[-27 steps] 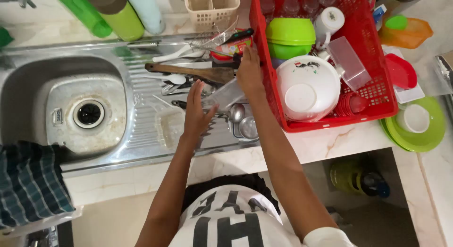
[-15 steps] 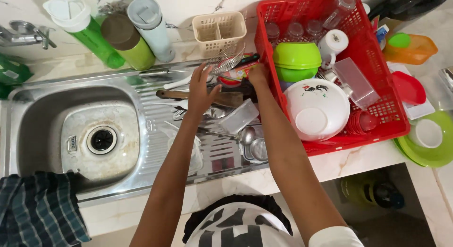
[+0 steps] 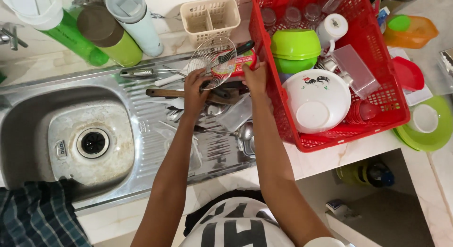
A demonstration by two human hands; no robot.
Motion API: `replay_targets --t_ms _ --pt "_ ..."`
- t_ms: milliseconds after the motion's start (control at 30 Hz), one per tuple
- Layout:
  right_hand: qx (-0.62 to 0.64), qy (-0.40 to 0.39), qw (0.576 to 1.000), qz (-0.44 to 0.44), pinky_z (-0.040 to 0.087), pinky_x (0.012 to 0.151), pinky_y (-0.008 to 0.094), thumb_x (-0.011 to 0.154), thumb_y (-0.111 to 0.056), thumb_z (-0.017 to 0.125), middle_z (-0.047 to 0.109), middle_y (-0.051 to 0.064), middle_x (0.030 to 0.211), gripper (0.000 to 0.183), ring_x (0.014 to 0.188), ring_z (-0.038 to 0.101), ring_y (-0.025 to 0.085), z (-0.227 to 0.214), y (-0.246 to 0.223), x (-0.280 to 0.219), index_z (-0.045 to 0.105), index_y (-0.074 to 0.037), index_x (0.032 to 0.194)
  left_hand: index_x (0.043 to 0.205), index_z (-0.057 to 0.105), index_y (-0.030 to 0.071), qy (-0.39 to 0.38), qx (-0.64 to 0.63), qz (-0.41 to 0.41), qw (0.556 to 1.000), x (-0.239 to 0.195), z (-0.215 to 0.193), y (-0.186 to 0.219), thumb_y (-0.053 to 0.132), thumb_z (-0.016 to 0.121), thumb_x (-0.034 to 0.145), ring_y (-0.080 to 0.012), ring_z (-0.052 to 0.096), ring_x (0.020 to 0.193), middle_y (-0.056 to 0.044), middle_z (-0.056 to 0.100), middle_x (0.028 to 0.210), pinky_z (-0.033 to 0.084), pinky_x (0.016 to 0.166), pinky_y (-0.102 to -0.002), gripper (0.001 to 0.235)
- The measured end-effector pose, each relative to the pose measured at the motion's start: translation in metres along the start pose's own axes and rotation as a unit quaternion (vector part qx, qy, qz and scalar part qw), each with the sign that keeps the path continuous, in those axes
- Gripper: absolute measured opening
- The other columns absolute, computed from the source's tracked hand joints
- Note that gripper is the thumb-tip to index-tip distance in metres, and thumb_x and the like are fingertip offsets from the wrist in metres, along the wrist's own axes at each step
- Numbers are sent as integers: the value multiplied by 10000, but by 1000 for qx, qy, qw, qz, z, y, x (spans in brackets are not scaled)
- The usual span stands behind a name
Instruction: The person organizes various kitchen items, including plastic containers, lids, a glass jar, and green plates, into a red dish rack. They also handle small packets of food and a red plastic container, placing them on the countertop next to the rack.
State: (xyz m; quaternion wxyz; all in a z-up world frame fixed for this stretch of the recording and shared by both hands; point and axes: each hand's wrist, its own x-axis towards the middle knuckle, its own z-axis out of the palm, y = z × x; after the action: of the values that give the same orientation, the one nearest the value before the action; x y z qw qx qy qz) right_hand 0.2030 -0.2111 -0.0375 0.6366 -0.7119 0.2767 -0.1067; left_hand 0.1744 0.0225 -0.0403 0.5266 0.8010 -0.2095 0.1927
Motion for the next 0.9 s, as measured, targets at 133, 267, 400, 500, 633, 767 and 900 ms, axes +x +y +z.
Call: replay_targets --t_ms 133,267,400,500,633,767,900 --pt "7 66 996 -57 638 453 340 813 -193 761 677 225 773 404 543 739 292 -2 -26 -38 443 -27 999 1213 706 154 34 1 -7 999 -5 0 14 235 820 906 -401 401 1427 -133 428 1548 330 1198 -532 338" --pt "-59 122 982 -129 607 401 287 794 -154 758 689 123 667 341 479 717 212 -7 -43 -84 485 -48 969 1130 735 169 29 14 -19 999 -6 1 19 264 751 982 -364 406 1437 -87 427 1546 332 1185 -540 176" --pt "-192 171 922 -290 549 531 430 830 -269 811 645 74 599 377 570 707 314 -14 -46 -120 504 -117 987 1207 704 193 16 57 -22 998 -8 1 12 321 726 1013 -378 368 1454 -81 359 1580 302 1182 -604 233" --pt "-245 210 869 -375 557 495 422 868 -302 810 648 58 611 337 543 696 280 -26 -53 -145 551 -125 990 1323 640 206 7 81 -32 996 -11 9 -6 375 792 969 -407 294 1487 -88 317 1598 193 1142 -717 421" --pt "-245 222 847 -417 566 493 361 848 -334 853 634 28 635 359 539 691 245 -57 -22 -154 578 -143 980 1438 538 212 24 64 -38 997 -11 -10 25 362 783 992 -387 183 1535 -85 245 1642 105 1152 -731 531" --pt "-165 189 867 -431 560 533 305 872 -324 852 604 21 619 383 519 664 231 -89 -32 -203 541 -117 955 1482 500 140 45 -20 5 999 -16 -25 73 361 701 1038 -401 131 1545 -120 205 1656 122 1208 -643 535" --pt "63 64 943 -320 625 654 361 908 -153 791 629 110 767 352 666 754 275 -123 -32 -240 493 -30 1049 1554 403 111 -24 -276 -57 959 -34 -17 124 445 621 1028 -270 390 1448 -119 329 1616 349 1150 -463 661"
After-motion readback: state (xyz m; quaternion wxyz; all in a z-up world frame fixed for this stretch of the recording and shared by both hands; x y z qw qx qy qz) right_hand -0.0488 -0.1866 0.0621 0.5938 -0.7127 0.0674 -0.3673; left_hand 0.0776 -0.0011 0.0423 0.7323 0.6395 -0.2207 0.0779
